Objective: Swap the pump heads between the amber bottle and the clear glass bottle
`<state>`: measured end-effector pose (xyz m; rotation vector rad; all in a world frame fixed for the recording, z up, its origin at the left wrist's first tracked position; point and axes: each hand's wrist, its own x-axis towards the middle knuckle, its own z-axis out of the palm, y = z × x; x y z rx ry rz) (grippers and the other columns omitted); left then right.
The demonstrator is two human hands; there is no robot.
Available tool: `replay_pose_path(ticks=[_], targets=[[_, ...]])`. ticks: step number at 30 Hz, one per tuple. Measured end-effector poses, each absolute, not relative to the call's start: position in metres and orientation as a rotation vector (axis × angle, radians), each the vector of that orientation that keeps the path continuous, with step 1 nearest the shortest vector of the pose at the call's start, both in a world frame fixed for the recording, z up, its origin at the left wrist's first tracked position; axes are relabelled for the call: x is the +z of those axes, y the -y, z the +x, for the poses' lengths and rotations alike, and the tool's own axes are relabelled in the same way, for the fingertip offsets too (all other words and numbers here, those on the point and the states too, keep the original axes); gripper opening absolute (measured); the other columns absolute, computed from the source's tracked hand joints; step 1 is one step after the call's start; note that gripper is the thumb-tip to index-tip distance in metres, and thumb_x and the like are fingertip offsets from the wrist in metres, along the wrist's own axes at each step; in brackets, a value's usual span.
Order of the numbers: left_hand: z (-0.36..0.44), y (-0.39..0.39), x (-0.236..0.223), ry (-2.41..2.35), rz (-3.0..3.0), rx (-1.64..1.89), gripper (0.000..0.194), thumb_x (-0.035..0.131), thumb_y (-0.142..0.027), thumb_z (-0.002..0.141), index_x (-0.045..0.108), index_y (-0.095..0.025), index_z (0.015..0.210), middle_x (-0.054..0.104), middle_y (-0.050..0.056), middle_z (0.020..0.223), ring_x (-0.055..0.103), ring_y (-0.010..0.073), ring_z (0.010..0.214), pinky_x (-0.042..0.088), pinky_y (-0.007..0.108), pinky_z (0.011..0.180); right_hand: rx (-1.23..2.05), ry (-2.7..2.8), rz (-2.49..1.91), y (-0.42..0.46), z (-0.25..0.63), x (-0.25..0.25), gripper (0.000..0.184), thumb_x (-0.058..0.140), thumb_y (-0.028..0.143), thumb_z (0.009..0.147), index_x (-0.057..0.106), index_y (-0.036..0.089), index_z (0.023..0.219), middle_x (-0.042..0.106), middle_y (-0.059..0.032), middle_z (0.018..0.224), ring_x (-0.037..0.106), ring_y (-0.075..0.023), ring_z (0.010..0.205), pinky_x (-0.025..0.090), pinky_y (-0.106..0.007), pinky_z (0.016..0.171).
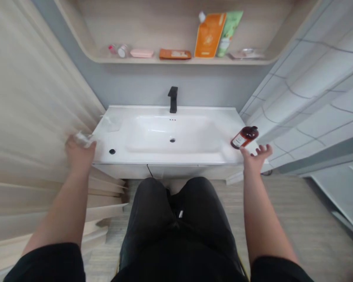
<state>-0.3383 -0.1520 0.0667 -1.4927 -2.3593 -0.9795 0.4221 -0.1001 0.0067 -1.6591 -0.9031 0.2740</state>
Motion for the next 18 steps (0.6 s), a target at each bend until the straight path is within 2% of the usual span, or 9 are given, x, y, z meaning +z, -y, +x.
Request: replay_pose_path(ticks=[2,5,7,9,11,13,15,18], targets=[[-0.323,0.162,0.069,2.245,-1.413,-0.924,0.082,0.079,-0.037,0.099,0.038,0.001,0.159,0.047,0.027,0.162,0.043,0.0421,0.155,0.032,0.063,0.135,0.334,0.926,-1.662,0.083,0.425,0.005,0.135,0.097,0.062,0.06,0.02,0.027,0.165,0.043,-0.0243,0.169,0.054,-0.0392,0.153,0.052,-0.061,0.12],[-0.297,0.174,0.066,2.206,-1.591,-0.772,0.061,0.068,-0.043,0.105,0.054,-0.006,0.151,0.058,0.022,0.153,0.051,0.0394,0.149,0.039,0.055,0.131,0.353,1.007,-1.673,0.062,0.424,0.007,0.14,0.101,0.058,0.057,0.022,0.022,0.166,0.053,-0.0261,0.161,0.062,-0.0396,0.144,0.053,-0.059,0.119],[-0.282,0.176,0.06,2.262,-1.769,-0.668,0.059,0.062,-0.046,0.106,0.059,-0.009,0.152,0.063,0.022,0.146,0.058,0.04,0.141,0.046,0.052,0.125,0.335,1.038,-1.701,0.051,0.423,0.009,0.132,0.102,0.057,0.057,0.03,0.02,0.161,0.061,-0.0252,0.153,0.068,-0.0388,0.135,0.054,-0.058,0.118],[-0.273,0.174,0.052,2.325,-1.861,-0.579,0.068,0.062,-0.049,0.104,0.056,-0.009,0.159,0.064,0.024,0.145,0.062,0.0419,0.137,0.05,0.051,0.12,0.289,1.023,-1.746,0.044,0.421,0.01,0.118,0.101,0.057,0.058,0.039,0.021,0.152,0.067,-0.0212,0.145,0.071,-0.0377,0.127,0.054,-0.059,0.117],[-0.269,0.17,0.046,2.378,-1.883,-0.517,0.073,0.063,-0.048,0.102,0.054,-0.009,0.163,0.065,0.026,0.143,0.065,0.0428,0.133,0.052,0.051,0.116,0.236,0.972,-1.804,0.04,0.42,0.01,0.101,0.099,0.059,0.059,0.047,0.024,0.139,0.072,-0.0166,0.135,0.073,-0.0365,0.118,0.056,-0.059,0.114],[-0.269,0.166,0.044,2.425,-1.86,-0.502,0.07,0.062,-0.044,0.101,0.057,-0.01,0.162,0.067,0.025,0.14,0.067,0.0419,0.129,0.054,0.049,0.112,0.193,0.936,-1.841,0.039,0.419,0.01,0.088,0.097,0.063,0.06,0.052,0.026,0.126,0.074,-0.0141,0.125,0.073,-0.0348,0.109,0.058,-0.058,0.109],[-0.273,0.162,0.045,2.463,-1.845,-0.517,0.061,0.058,-0.04,0.101,0.064,-0.012,0.155,0.069,0.024,0.136,0.069,0.04,0.126,0.055,0.047,0.109,0.158,0.932,-1.848,0.04,0.417,0.012,0.081,0.095,0.066,0.059,0.053,0.026,0.116,0.075,-0.0129,0.117,0.072,-0.0331,0.102,0.06,-0.057,0.105],[-0.277,0.159,0.051,2.486,-1.877,-0.557,0.045,0.059,-0.038,0.098,0.077,-0.013,0.132,0.074,0.021,0.126,0.071,0.0379,0.119,0.055,0.046,0.109,0.131,0.958,-1.831,0.051,0.41,0.019,0.08,0.094,0.069,0.056,0.056,0.024,0.11,0.075,-0.0119,0.11,0.071,-0.0322,0.097,0.06,-0.058,0.102]])
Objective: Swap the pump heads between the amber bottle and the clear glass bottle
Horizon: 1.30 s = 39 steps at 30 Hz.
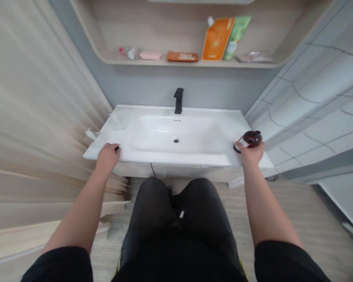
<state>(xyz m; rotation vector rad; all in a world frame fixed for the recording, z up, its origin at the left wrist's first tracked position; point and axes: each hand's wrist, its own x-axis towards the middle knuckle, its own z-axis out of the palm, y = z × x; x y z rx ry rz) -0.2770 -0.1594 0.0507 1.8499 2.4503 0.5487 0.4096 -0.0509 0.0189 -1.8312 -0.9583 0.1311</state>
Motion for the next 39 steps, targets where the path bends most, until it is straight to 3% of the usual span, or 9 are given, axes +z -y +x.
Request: replay_pose_path(ticks=[5,10,13,20,27,35,39], targets=[[-0.247,0.172,0.063,-2.283,1.586,0.924,0.035,0.073,-0.048,0.09,0.079,-0.018,0.108,0.08,0.012,0.101,0.075,0.0299,0.096,0.06,0.043,0.097,0.234,1.101,-1.697,0.095,0.373,0.035,0.081,0.093,0.068,0.061,0.063,0.02,0.119,0.077,-0.0137,0.113,0.074,-0.0322,0.099,0.062,-0.054,0.098],[-0.153,0.213,0.082,-1.61,1.371,1.408,0.047,0.08,-0.058,0.088,0.077,-0.019,0.113,0.079,0.006,0.091,0.072,0.0206,0.078,0.061,0.036,0.081,0.564,1.315,-1.431,0.156,0.308,0.041,0.084,0.094,0.064,0.069,0.066,0.019,0.134,0.08,-0.0158,0.119,0.077,-0.0341,0.107,0.064,-0.054,0.098],[-0.09,0.239,0.098,-1.367,1.439,1.44,0.048,0.086,-0.062,0.087,0.079,-0.021,0.109,0.081,0.007,0.097,0.074,0.0224,0.087,0.061,0.038,0.087,0.75,1.402,-1.354,0.194,0.268,0.042,0.082,0.098,0.061,0.069,0.069,0.019,0.133,0.083,-0.0146,0.113,0.079,-0.035,0.101,0.065,-0.055,0.096],[-0.002,0.277,0.129,-0.954,1.4,1.518,0.047,0.098,-0.055,0.082,0.068,-0.022,0.098,0.085,0.01,0.107,0.081,0.0257,0.104,0.064,0.044,0.102,0.924,1.696,-1.08,0.274,0.206,0.061,0.081,0.1,0.05,0.072,0.069,0.021,0.141,0.083,-0.0133,0.127,0.08,-0.036,0.114,0.064,-0.052,0.105],[0.007,0.313,0.139,-0.888,1.462,1.37,0.03,0.095,-0.037,0.09,0.077,-0.02,0.107,0.087,0.013,0.117,0.084,0.0252,0.11,0.066,0.039,0.103,0.964,1.76,-0.957,0.317,0.196,0.082,0.077,0.102,0.042,0.07,0.07,0.025,0.138,0.084,-0.0078,0.123,0.082,-0.0321,0.105,0.067,-0.045,0.094],[0.008,0.328,0.134,-0.845,1.507,1.582,0.02,0.094,-0.031,0.092,0.078,-0.021,0.098,0.086,0.012,0.113,0.084,0.0255,0.106,0.068,0.042,0.097,0.893,1.783,-1.002,0.328,0.192,0.092,0.068,0.103,0.044,0.068,0.073,0.024,0.125,0.084,-0.0039,0.104,0.08,-0.0279,0.088,0.066,-0.04,0.083],[0.008,0.327,0.14,-0.86,1.697,1.618,0.019,0.096,-0.026,0.088,0.078,-0.021,0.092,0.082,0.011,0.111,0.082,0.0243,0.101,0.067,0.041,0.094,0.858,1.787,-1.055,0.33,0.188,0.092,0.071,0.103,0.047,0.067,0.073,0.025,0.127,0.084,-0.0051,0.108,0.081,-0.0295,0.092,0.066,-0.04,0.083]])
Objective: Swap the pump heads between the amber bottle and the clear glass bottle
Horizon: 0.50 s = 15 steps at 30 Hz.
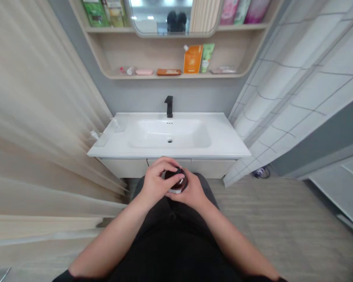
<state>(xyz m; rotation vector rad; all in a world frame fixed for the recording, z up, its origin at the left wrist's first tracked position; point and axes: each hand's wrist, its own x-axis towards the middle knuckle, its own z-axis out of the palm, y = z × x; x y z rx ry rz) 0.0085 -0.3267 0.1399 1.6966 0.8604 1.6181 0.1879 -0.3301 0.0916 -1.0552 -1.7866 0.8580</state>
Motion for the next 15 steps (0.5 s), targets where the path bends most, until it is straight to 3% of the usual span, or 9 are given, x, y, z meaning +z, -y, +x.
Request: replay_pose_path(ticks=[4,9,13,15], targets=[[-0.003,0.319,0.148,-0.694,1.756,1.455,0.009,0.086,-0.029,0.099,0.084,-0.022,0.105,0.081,0.013,0.118,0.081,0.0257,0.11,0.066,0.042,0.096,0.864,1.788,-1.012,0.328,0.193,0.093,0.081,0.104,0.048,0.068,0.07,0.025,0.138,0.084,-0.0075,0.12,0.082,-0.0318,0.103,0.066,-0.043,0.092],[-0.015,0.317,0.15,-0.574,1.733,1.381,0.017,0.072,-0.033,0.109,0.085,-0.022,0.11,0.083,0.013,0.118,0.08,0.0245,0.113,0.065,0.04,0.102,0.821,1.87,-1.013,0.326,0.199,0.099,0.073,0.107,0.049,0.064,0.074,0.024,0.124,0.083,-0.0054,0.107,0.079,-0.0292,0.092,0.065,-0.041,0.087],[-0.015,0.321,0.148,-0.605,1.692,1.345,0.029,0.092,-0.036,0.095,0.081,-0.021,0.117,0.084,0.013,0.121,0.08,0.0261,0.115,0.064,0.039,0.105,0.857,1.881,-0.968,0.327,0.198,0.101,0.072,0.105,0.049,0.068,0.073,0.024,0.128,0.084,-0.0063,0.112,0.08,-0.0303,0.097,0.064,-0.041,0.087],[-0.018,0.321,0.146,-0.643,1.623,1.317,0.035,0.093,-0.035,0.094,0.079,-0.021,0.122,0.084,0.013,0.124,0.082,0.0255,0.115,0.065,0.039,0.106,0.869,1.895,-0.948,0.328,0.198,0.102,0.072,0.104,0.049,0.069,0.073,0.024,0.129,0.084,-0.0065,0.114,0.081,-0.0305,0.098,0.064,-0.041,0.088]])
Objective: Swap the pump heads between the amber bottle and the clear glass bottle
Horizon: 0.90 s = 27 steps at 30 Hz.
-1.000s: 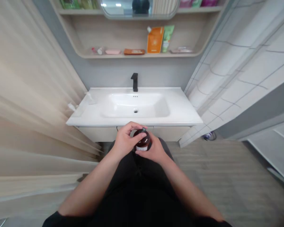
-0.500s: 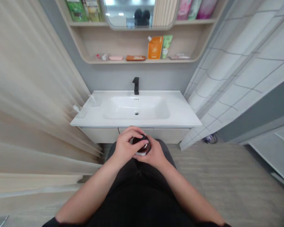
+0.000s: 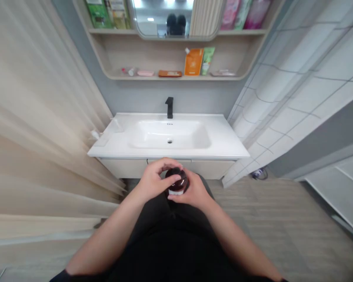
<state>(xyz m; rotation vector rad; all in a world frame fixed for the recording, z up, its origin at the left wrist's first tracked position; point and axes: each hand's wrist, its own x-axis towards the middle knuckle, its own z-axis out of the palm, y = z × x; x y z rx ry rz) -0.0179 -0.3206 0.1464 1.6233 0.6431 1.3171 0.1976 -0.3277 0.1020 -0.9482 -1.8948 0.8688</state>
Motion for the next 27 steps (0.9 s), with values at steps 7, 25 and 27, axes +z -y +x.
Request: replay_pose_path(ticks=[7,25,27], targets=[[-0.035,0.314,0.144,-0.516,1.57,1.202,0.043,0.093,-0.037,0.094,0.078,-0.023,0.132,0.082,0.014,0.133,0.082,0.0271,0.12,0.064,0.04,0.109,0.892,1.944,-0.942,0.328,0.199,0.107,0.073,0.106,0.05,0.067,0.074,0.024,0.127,0.084,-0.0057,0.11,0.08,-0.0299,0.095,0.062,-0.04,0.087],[-0.034,0.32,0.139,-0.531,1.463,1.267,0.044,0.099,-0.039,0.087,0.081,-0.021,0.123,0.084,0.015,0.12,0.083,0.029,0.118,0.066,0.045,0.11,0.978,1.962,-0.942,0.325,0.201,0.11,0.081,0.108,0.049,0.065,0.076,0.025,0.135,0.085,-0.0082,0.123,0.082,-0.0334,0.108,0.064,-0.045,0.099],[-0.032,0.32,0.138,-0.623,1.502,1.28,0.048,0.105,-0.034,0.078,0.082,-0.02,0.117,0.085,0.015,0.119,0.083,0.0285,0.117,0.066,0.042,0.109,0.978,1.959,-0.943,0.324,0.199,0.11,0.082,0.108,0.047,0.066,0.076,0.025,0.138,0.085,-0.0084,0.125,0.082,-0.0341,0.11,0.064,-0.046,0.1]])
